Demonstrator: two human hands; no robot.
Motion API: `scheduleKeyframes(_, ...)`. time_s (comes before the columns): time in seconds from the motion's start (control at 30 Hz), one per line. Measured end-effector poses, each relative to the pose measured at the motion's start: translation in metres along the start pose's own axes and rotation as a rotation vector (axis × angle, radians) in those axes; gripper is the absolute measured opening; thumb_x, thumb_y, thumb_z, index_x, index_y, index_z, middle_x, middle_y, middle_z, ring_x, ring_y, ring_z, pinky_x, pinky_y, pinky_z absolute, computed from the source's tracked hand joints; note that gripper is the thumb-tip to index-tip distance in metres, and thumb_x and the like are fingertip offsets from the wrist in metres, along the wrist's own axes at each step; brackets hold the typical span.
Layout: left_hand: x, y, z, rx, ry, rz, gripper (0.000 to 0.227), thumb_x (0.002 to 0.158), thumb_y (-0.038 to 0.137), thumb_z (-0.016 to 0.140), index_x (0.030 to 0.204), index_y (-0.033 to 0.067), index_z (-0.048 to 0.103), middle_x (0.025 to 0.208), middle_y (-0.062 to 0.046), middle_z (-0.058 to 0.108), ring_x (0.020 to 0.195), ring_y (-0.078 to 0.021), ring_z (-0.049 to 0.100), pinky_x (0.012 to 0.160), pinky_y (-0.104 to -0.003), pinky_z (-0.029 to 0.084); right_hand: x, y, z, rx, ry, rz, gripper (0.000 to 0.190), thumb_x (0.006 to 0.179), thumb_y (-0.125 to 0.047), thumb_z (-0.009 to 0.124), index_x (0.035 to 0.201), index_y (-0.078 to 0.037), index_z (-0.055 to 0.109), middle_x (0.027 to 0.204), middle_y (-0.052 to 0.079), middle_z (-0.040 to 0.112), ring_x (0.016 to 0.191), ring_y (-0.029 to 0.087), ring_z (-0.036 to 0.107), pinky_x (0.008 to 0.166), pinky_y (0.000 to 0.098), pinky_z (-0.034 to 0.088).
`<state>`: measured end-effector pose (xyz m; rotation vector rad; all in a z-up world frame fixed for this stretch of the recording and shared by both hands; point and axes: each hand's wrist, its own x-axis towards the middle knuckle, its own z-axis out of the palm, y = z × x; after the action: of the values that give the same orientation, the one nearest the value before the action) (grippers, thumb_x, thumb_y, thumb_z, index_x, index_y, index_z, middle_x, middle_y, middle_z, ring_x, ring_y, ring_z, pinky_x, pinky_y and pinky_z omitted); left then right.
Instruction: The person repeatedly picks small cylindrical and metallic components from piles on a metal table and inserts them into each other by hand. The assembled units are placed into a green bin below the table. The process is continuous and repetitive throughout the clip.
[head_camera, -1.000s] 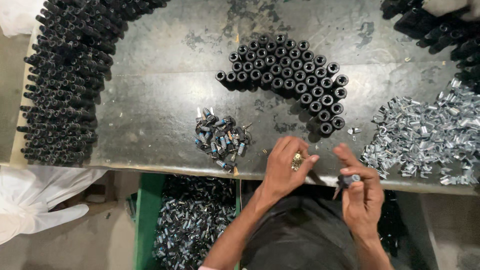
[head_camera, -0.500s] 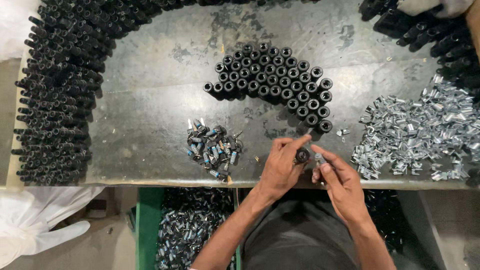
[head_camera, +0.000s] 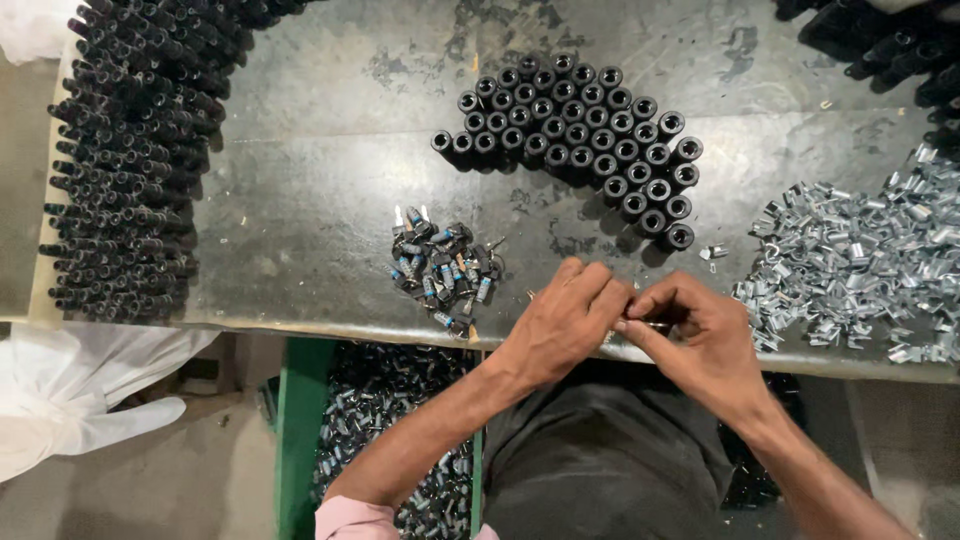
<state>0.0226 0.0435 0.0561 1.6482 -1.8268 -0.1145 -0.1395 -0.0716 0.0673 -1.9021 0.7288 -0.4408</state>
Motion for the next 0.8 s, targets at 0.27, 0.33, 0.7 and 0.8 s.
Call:
scheduleKeyframes(0.27,0.001,0.022,-0.008,-0.008,-0.115,-0.335,0.035,0.081,0.001,0.066,0.113,0.0035,0.054,0.111,-0.015,0.052,0.105,-0.0405,0.058,0.083,-0.048,0.053,-0.001,0.024,0.016,-0.038,-0.108,-0.094,0.027,0.081,-0.009,0.079,0.106,-0.005,0.069,0.088,0.001,0.075,0.074,0.007,0.072,0.063,0.0250,0.058)
scheduleKeyframes(0.33,-0.002,0.047,-0.007,-0.030,-0.136,-0.407,0.043,0.087,0.003,0.067,0.127,0.0017,0.051,0.115,-0.017,0.052,0.105,-0.0413,0.058,0.084,-0.048,0.053,0.001,0.032,0.003,0.263,-0.249,0.140,0.027,0.081,-0.011,0.079,0.106,-0.006,0.070,0.087,0.005,0.074,0.073,0.012,0.070,0.061,0.0290,0.059)
scheduleKeyframes(0.7,-0.053,-0.026,-0.023,0.522,-0.094,-0.824,0.030,0.089,0.029,0.074,0.100,0.0047,0.059,0.093,-0.015,0.064,0.080,-0.0365,0.067,0.069,-0.049,0.053,-0.062,0.045,-0.048,-0.390,-0.320,-0.190,0.031,0.073,-0.033,0.081,0.101,-0.019,0.081,0.102,-0.001,0.072,0.098,0.021,0.067,0.085,0.0372,0.055)
scheduleKeyframes(0.8,-0.062,-0.044,-0.008,0.549,-0.046,-0.887,0.030,0.086,0.026,0.076,0.101,0.0073,0.059,0.100,-0.014,0.060,0.088,-0.0357,0.066,0.070,-0.047,0.055,-0.051,0.047,0.018,-0.390,-0.260,-0.263,0.034,0.077,-0.030,0.082,0.108,-0.020,0.079,0.095,0.000,0.067,0.089,0.022,0.063,0.073,0.0363,0.054)
